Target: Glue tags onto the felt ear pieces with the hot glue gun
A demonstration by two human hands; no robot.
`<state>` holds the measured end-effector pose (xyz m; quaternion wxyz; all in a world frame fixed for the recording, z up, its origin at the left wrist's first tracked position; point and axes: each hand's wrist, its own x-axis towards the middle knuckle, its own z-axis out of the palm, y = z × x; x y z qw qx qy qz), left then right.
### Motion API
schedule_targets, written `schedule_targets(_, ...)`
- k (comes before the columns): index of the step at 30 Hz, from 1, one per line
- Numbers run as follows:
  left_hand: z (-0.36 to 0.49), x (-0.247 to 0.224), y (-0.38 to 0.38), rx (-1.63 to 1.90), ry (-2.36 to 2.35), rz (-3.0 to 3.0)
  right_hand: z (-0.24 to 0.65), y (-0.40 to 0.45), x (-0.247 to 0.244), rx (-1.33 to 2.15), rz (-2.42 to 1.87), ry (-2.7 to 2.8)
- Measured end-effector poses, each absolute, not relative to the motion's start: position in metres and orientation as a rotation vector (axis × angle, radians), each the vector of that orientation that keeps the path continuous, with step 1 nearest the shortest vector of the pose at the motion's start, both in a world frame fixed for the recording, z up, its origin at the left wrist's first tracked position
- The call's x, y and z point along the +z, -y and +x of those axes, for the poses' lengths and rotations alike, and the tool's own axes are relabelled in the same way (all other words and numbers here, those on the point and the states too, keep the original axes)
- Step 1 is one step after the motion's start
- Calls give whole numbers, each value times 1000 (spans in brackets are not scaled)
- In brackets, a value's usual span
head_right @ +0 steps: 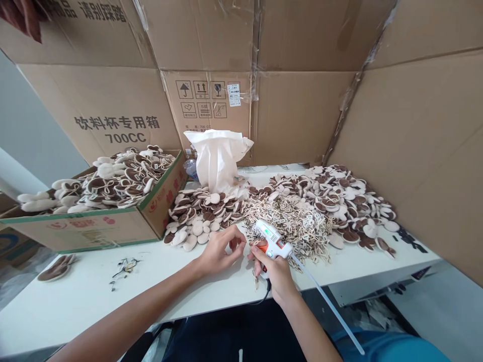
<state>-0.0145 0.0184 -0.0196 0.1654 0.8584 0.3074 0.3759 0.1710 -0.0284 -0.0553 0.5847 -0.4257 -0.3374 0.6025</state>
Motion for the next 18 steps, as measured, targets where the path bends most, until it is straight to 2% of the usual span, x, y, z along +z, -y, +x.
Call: schedule_targets(18,-13,-20,-18,1119,-876,2397,172,28,-53,1430,-991,783)
